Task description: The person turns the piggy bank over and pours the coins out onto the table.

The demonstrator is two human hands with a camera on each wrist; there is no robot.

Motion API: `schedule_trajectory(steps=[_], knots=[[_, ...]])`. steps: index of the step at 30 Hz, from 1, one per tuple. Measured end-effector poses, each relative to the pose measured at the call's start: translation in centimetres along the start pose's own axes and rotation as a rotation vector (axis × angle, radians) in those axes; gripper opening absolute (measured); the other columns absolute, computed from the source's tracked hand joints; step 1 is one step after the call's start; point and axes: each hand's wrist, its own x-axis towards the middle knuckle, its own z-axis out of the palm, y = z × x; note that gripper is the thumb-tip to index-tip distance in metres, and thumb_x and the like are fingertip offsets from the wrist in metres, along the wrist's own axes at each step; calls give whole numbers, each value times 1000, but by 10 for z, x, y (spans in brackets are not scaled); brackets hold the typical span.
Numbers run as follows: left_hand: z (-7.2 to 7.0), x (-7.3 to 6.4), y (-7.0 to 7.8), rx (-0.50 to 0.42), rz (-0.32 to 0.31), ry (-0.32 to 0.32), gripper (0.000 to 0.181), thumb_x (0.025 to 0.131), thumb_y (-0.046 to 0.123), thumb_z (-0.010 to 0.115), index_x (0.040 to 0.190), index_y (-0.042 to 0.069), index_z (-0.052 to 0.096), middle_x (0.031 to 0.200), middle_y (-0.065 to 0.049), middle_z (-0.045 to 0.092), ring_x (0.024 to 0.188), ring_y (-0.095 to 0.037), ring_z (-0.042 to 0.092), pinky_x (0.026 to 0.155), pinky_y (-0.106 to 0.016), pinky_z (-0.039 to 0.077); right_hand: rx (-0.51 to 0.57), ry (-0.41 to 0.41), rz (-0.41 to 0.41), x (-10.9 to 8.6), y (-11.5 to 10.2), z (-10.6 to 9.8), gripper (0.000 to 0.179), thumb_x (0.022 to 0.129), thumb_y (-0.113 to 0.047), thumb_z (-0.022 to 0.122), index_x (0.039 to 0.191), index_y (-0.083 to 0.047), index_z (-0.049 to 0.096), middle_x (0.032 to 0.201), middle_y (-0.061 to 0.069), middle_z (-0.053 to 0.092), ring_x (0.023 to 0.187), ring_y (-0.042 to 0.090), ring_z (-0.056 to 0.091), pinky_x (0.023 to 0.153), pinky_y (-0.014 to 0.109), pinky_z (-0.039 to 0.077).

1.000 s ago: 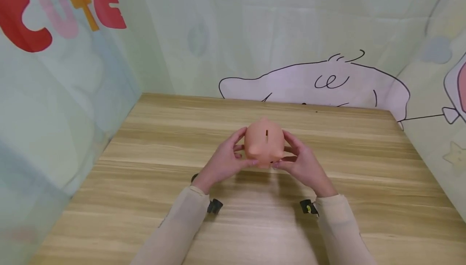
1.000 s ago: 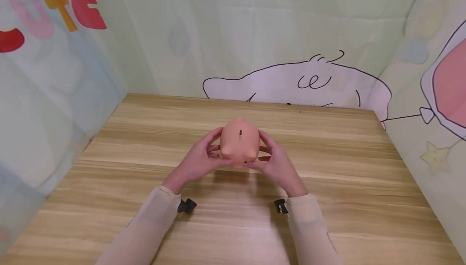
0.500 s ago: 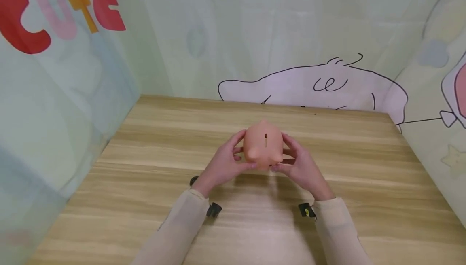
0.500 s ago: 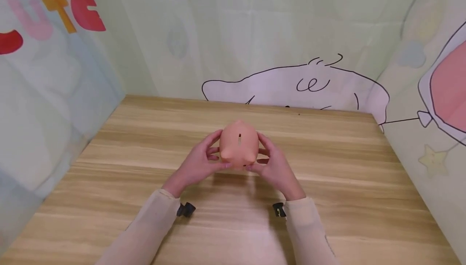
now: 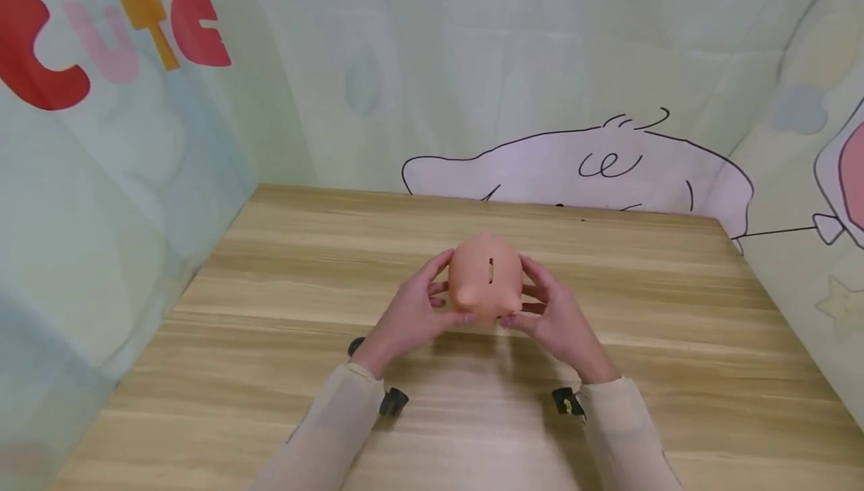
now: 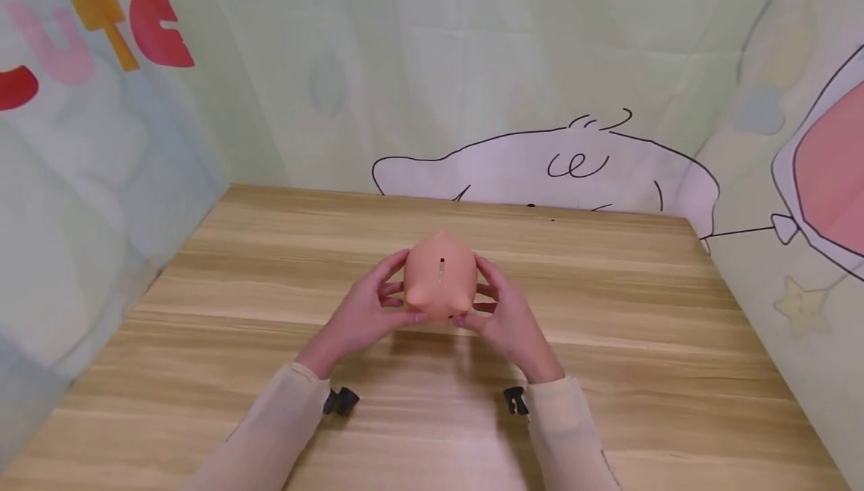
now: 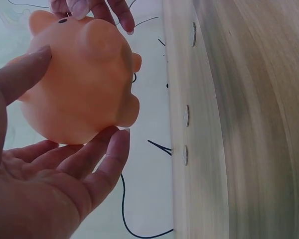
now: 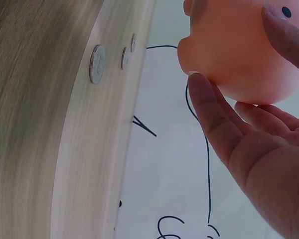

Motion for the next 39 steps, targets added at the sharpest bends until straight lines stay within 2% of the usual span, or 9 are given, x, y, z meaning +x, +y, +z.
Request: schedule_trajectory(steps=[5, 12, 19, 22, 26, 30, 33, 36, 39], knots=[[2, 0, 0, -7, 52, 17, 95, 77, 10, 87, 154, 16, 33, 156, 1, 35, 126, -23, 54, 97, -38, 49, -29, 26, -34, 0, -1, 1, 94, 76, 5, 83, 154, -7, 32, 155, 14, 37, 123, 39, 55, 93, 46, 51], [9, 3, -5, -40, 187, 67, 96, 77, -4, 82, 155, 16, 28, 159, -1, 30, 134, -24, 47, 100, -32, 45, -72, 110, -234, -2, -2, 6, 95, 75, 18, 77, 154, -7, 30, 156, 10, 35, 130, 36, 50, 94, 34, 50], [8, 2, -3, -2, 193, 84, 98, 77, -6, 82, 155, 19, 27, 158, 2, 30, 133, -24, 47, 99, -31, 46, -106, 139, -296, -1, -2, 8, 95, 75, 19, 76, 154, -7, 30, 155, 10, 37, 130, 37, 50, 93, 36, 51], [5, 3, -3, -8, 166, 70, 95, 77, 0, 84, 154, 20, 31, 156, 3, 35, 126, -24, 55, 95, -35, 51, -87, 94, -229, -1, -1, 3, 96, 76, 13, 79, 155, -9, 30, 155, 10, 37, 127, 37, 52, 91, 39, 53], [2, 1, -4, -26, 72, 60, 82, 79, 20, 86, 149, 22, 42, 146, 4, 47, 104, -21, 62, 83, -37, 55, -21, 20, -71, -3, 3, -5, 88, 80, 0, 82, 153, -10, 35, 150, 12, 44, 116, 34, 59, 88, 43, 54], [0, -1, -3, 0, -6, 72, 60, 88, 42, 75, 139, 18, 54, 119, 0, 60, 87, -21, 59, 72, -35, 54, 40, -9, 66, -3, 1, -6, 62, 91, -17, 74, 145, -3, 46, 124, 18, 61, 96, 31, 65, 75, 41, 58], [-1, -2, -1, 49, -70, 65, 51, 93, 54, 63, 119, 11, 64, 94, -4, 64, 77, -23, 60, 65, -34, 51, 41, 12, 150, -4, -2, -2, 43, 100, -32, 61, 124, 3, 61, 92, 16, 67, 76, 28, 66, 60, 37, 57], [0, -4, 2, 94, -162, 30, 59, 94, 66, 50, 95, 9, 67, 76, -5, 64, 68, -25, 61, 62, -33, 48, 5, 54, 222, -5, -4, 2, 58, 102, -50, 48, 92, 4, 68, 67, 13, 65, 58, 26, 63, 50, 34, 54], [2, -4, 3, 126, -234, 9, 68, 92, 74, 42, 83, 10, 65, 67, -6, 63, 61, -27, 61, 60, -33, 46, -26, 83, 272, -5, -4, 6, 72, 99, -62, 41, 72, 0, 64, 57, 12, 62, 48, 25, 60, 45, 34, 52]])
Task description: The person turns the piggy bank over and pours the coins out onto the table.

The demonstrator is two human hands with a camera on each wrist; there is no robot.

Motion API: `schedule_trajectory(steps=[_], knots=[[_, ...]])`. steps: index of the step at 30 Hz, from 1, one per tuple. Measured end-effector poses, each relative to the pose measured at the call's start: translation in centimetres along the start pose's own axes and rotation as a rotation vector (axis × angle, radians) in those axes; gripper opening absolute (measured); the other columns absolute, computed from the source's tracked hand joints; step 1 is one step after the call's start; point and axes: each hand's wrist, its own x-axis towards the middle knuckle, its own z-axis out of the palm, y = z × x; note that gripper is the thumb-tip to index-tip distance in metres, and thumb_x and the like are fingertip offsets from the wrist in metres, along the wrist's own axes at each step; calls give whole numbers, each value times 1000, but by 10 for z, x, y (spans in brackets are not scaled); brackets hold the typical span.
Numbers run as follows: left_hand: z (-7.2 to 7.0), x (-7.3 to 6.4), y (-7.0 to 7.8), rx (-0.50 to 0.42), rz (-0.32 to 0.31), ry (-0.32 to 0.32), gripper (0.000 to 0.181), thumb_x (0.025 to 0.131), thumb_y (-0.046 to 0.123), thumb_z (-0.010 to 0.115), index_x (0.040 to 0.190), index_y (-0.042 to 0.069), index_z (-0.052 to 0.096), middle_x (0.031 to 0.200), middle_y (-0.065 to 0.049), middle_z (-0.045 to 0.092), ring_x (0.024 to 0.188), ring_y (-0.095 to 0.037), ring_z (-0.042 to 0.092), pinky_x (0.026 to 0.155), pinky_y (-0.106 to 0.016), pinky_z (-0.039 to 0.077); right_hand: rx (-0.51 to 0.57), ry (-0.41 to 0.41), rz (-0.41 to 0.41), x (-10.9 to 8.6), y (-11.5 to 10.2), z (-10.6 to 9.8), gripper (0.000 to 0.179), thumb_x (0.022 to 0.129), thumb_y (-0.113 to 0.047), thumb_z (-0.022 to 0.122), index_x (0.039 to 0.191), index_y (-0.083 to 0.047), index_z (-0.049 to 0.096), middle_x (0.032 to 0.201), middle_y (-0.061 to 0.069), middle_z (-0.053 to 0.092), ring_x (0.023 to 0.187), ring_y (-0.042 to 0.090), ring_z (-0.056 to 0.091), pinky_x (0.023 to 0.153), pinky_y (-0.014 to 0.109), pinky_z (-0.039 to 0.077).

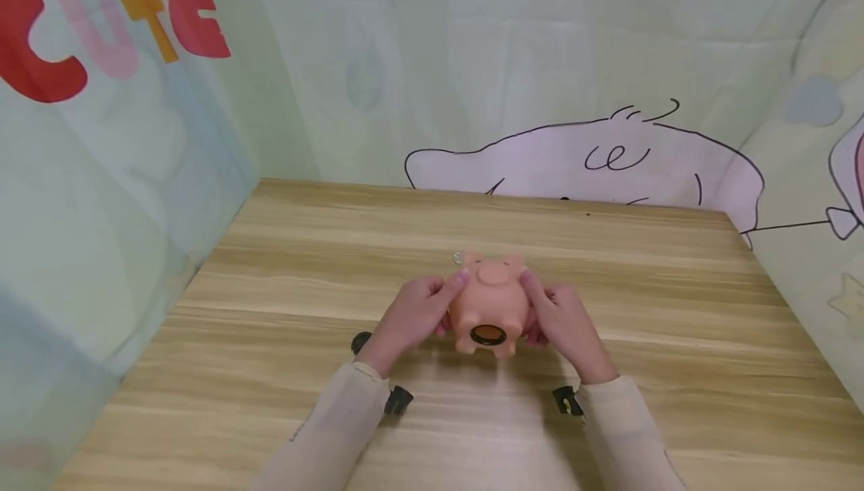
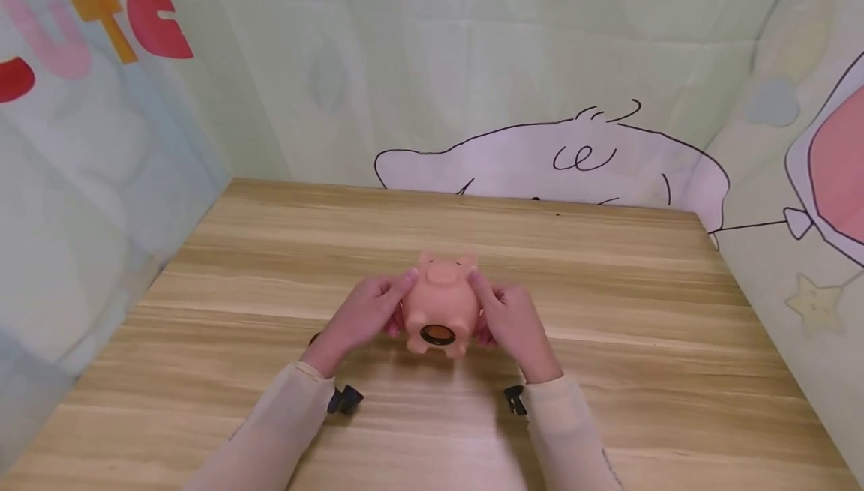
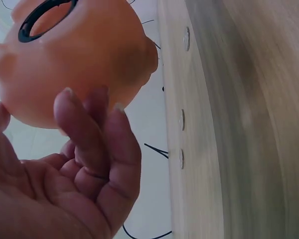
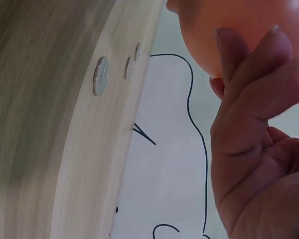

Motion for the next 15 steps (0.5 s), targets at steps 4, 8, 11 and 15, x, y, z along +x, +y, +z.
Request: schedule_trajectory(steps=[4, 8, 11, 15], knots=[[2, 0, 1, 24, -28, -1, 72, 91, 77, 37, 81, 11, 66, 66, -8, 63, 63, -31, 62, 60, -33, 44, -4, 11, 20, -1, 0, 1, 74, 98, -65, 40, 70, -1, 64, 56, 12, 62, 48, 27, 60, 45, 36, 52], [1, 0, -1, 23, -22, -10, 70, 92, 76, 39, 92, 12, 68, 74, -8, 64, 72, -33, 63, 62, -33, 47, 8, -13, 18, 0, 1, 0, 71, 99, -63, 42, 81, 2, 67, 62, 12, 64, 54, 32, 63, 48, 41, 55], [0, 2, -2, 16, 31, -8, 64, 96, 67, 42, 114, 12, 68, 86, -7, 65, 81, -29, 63, 67, -34, 51, 25, -58, -11, 2, 1, -2, 64, 100, -56, 47, 109, 3, 67, 78, 13, 68, 64, 34, 67, 54, 44, 56], [-3, 4, -1, -54, 97, -19, 57, 101, 49, 52, 144, 12, 50, 118, -6, 62, 91, -24, 63, 79, -39, 54, 88, -129, -64, 5, 0, -8, 61, 97, -40, 64, 143, -1, 48, 117, 22, 64, 88, 32, 69, 66, 41, 59]])
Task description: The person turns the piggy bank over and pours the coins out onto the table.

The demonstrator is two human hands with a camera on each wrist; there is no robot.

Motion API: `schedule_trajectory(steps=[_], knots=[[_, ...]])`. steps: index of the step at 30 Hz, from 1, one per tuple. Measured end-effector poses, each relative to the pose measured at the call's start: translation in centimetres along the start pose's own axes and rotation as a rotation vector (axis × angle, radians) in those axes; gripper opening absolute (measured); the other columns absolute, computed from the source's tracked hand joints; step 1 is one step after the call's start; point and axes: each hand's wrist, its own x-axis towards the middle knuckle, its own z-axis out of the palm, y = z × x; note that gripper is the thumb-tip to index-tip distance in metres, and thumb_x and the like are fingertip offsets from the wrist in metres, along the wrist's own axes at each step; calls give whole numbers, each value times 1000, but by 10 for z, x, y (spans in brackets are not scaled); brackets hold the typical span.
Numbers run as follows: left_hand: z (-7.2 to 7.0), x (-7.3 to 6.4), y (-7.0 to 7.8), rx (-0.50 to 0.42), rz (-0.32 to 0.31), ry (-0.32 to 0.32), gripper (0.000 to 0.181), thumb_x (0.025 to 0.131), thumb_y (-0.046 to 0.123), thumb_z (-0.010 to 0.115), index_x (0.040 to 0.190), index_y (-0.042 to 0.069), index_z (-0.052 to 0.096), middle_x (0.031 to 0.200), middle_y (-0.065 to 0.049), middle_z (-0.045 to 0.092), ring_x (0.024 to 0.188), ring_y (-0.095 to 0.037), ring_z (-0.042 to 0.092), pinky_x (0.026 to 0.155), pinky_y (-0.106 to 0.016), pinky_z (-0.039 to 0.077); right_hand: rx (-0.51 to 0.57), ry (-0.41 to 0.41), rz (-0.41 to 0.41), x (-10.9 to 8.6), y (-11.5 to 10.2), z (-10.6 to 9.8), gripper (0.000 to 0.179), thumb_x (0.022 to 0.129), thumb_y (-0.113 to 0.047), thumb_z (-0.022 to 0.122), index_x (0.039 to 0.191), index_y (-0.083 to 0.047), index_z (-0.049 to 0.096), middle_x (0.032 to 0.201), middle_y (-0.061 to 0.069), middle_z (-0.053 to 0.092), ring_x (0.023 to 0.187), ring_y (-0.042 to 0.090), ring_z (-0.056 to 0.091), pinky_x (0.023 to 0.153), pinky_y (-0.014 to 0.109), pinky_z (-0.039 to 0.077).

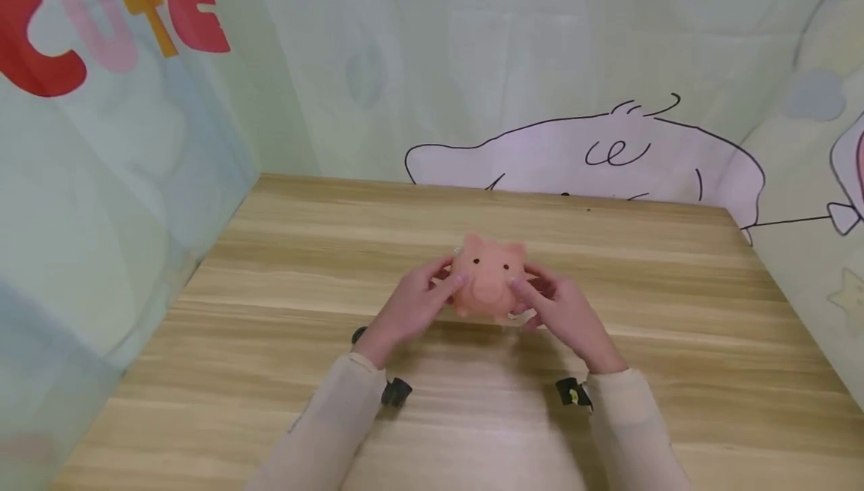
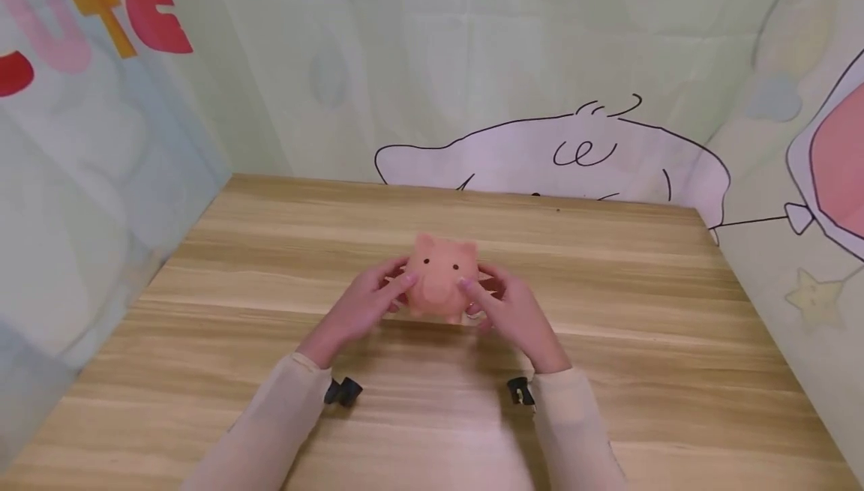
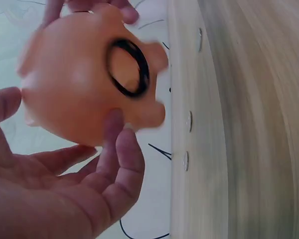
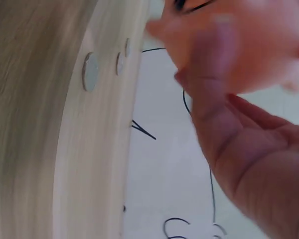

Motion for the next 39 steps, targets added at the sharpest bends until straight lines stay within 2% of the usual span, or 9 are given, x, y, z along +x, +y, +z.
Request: schedule_trajectory(steps=[3, 6, 10, 14, 20, 24, 31, 33, 39], knots=[[-1, 1, 1, -82, -3, -23, 63, 96, 37, 66, 150, 14, 41, 138, -3, 52, 101, -23, 60, 86, -41, 52, 34, -39, -47, 1, 1, -4, 74, 90, -22, 76, 151, -4, 37, 141, 25, 49, 106, 35, 66, 77, 39, 58], [-1, 1, 1, -127, 4, -55, 73, 89, 27, 76, 151, 15, 38, 147, -1, 44, 111, -24, 57, 91, -39, 52, 18, -62, -98, 1, 1, -6, 84, 84, -11, 81, 152, -4, 33, 150, 24, 39, 114, 39, 61, 86, 41, 55], [0, 3, 0, -130, 24, -75, 83, 84, 25, 82, 151, 15, 34, 151, -2, 39, 118, -25, 56, 92, -37, 52, -13, -64, -128, 3, 1, -8, 87, 81, -11, 83, 153, -6, 33, 152, 20, 38, 115, 39, 60, 91, 43, 53], [0, 5, 1, -105, 12, -45, 88, 79, 31, 86, 150, 17, 36, 151, 1, 41, 116, -22, 57, 90, -35, 53, -18, -59, -139, 6, 0, -8, 88, 81, -9, 83, 153, -8, 33, 153, 19, 38, 116, 39, 60, 90, 43, 53], [2, 5, -1, -123, 24, -32, 93, 76, 21, 88, 152, 18, 34, 155, 1, 37, 113, -24, 60, 86, -33, 55, -6, -38, -176, 4, 0, -6, 89, 78, 5, 81, 152, -6, 32, 155, 20, 34, 121, 43, 56, 89, 41, 53], [3, 3, -1, -108, 21, -17, 95, 75, 21, 89, 153, 21, 34, 155, 4, 37, 111, -22, 60, 86, -33, 55, 6, -31, -180, 2, -1, -4, 91, 77, 8, 81, 153, -7, 32, 156, 19, 33, 121, 42, 55, 89, 39, 53], [2, 3, 0, -30, 292, 89, 91, 78, 9, 86, 153, 23, 35, 153, 6, 39, 117, -20, 60, 90, -37, 52, 18, 49, -350, 2, -3, -1, 96, 76, 13, 79, 155, -12, 29, 159, 5, 29, 130, 39, 48, 94, 47, 49], [2, 3, 0, -45, 280, 83, 90, 78, 7, 85, 152, 22, 35, 154, 5, 38, 117, -21, 60, 90, -37, 53, 21, 49, -362, 3, -1, 0, 96, 75, 14, 79, 155, -10, 30, 159, 6, 29, 129, 41, 49, 93, 47, 49], [2, 3, -1, -51, 221, 56, 90, 79, 5, 84, 152, 20, 35, 155, 3, 36, 116, -21, 60, 90, -37, 52, 23, 46, -323, 3, 4, 1, 96, 75, 14, 79, 155, -11, 30, 159, 6, 29, 128, 40, 50, 92, 47, 51]])
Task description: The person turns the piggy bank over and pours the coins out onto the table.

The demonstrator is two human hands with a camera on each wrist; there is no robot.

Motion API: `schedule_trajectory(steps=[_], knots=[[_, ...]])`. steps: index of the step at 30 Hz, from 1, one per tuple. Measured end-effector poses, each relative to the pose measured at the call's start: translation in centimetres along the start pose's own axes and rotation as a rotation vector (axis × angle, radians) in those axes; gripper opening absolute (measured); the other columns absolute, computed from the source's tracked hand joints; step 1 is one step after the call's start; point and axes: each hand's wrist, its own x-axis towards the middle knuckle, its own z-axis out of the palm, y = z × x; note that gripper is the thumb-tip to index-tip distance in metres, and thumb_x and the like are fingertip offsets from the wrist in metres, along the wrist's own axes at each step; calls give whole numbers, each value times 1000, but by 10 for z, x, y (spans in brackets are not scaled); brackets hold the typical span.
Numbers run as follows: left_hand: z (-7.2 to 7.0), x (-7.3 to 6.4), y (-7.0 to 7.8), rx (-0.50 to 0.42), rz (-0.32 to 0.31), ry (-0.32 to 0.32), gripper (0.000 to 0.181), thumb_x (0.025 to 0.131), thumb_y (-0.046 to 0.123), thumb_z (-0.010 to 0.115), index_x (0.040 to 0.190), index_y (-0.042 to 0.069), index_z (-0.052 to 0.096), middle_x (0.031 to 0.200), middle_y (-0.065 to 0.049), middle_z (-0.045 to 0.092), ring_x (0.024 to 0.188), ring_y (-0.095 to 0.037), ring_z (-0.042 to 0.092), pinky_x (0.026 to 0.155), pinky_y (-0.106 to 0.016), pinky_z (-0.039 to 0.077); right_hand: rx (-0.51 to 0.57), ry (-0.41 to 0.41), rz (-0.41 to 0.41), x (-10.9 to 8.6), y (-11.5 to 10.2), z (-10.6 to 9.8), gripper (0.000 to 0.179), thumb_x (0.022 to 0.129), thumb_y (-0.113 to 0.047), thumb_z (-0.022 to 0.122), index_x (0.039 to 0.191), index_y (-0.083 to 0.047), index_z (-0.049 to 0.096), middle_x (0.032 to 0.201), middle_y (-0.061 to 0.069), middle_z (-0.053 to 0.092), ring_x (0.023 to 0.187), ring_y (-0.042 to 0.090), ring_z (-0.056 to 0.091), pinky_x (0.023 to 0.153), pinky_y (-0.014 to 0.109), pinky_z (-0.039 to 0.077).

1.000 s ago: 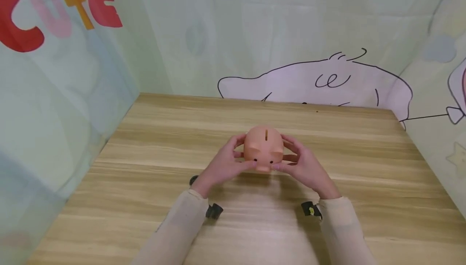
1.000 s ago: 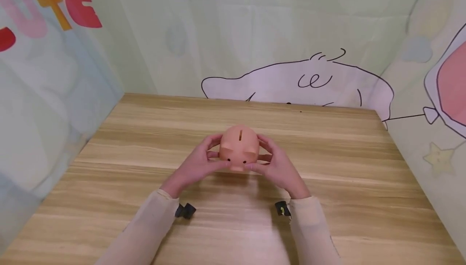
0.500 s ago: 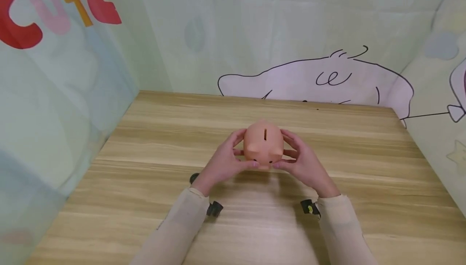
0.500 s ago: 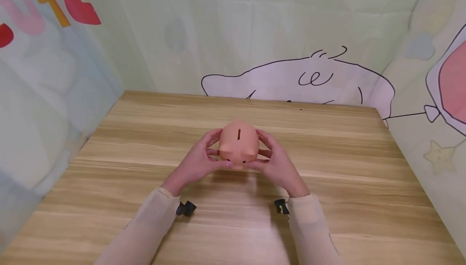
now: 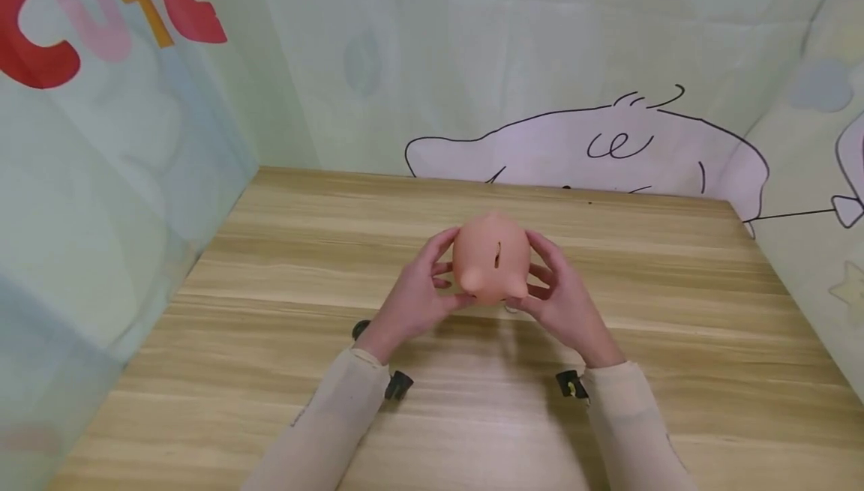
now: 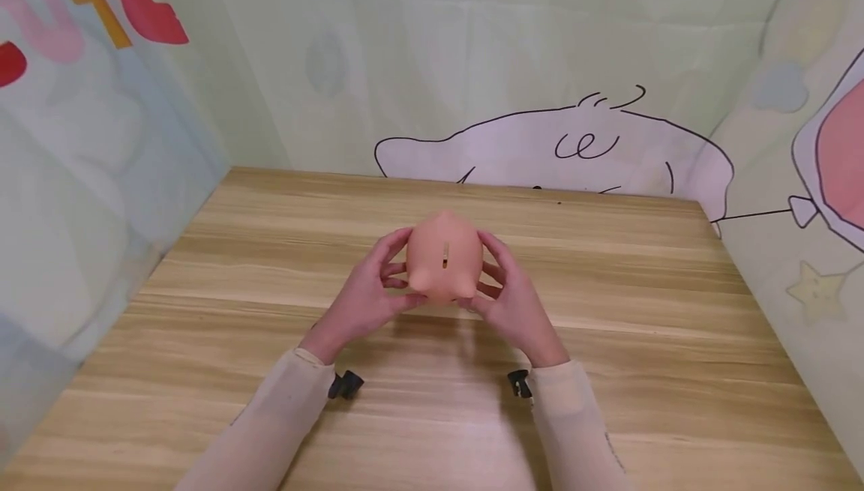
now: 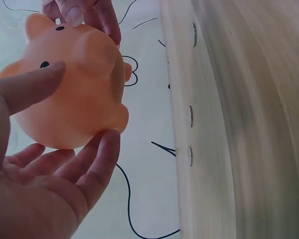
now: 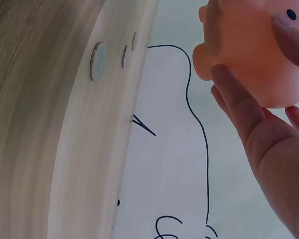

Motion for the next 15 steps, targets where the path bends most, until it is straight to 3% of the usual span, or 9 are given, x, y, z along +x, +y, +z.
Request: schedule_trajectory(steps=[3, 7, 12, 15], knots=[[-1, 0, 1, -1, -31, -5, 90, 78, 11, 86, 152, 21, 36, 153, 4, 39, 108, -20, 63, 87, -36, 54, -11, -7, 27, -1, -1, -4, 95, 77, 10, 80, 155, -12, 30, 158, 8, 32, 126, 38, 52, 90, 42, 53], [-2, 0, 2, -7, -99, -1, 84, 79, 35, 85, 150, 21, 42, 137, 3, 52, 92, -20, 63, 78, -34, 56, -14, -21, 112, -2, -4, -10, 77, 87, -3, 76, 152, -9, 37, 147, 16, 46, 115, 35, 58, 82, 37, 57], [-1, -1, 4, 44, -175, -3, 65, 88, 58, 68, 134, 13, 55, 103, -6, 61, 81, -22, 58, 67, -35, 52, -27, -34, 252, -1, -7, -7, 50, 98, -27, 65, 138, 1, 52, 112, 19, 65, 87, 31, 66, 64, 39, 59], [0, -2, 6, 112, -263, -22, 63, 91, 69, 53, 113, 10, 62, 88, -7, 61, 76, -23, 57, 63, -33, 48, -78, -19, 332, -2, -8, -2, 53, 101, -46, 55, 120, 3, 63, 86, 15, 68, 72, 27, 66, 58, 41, 57]])
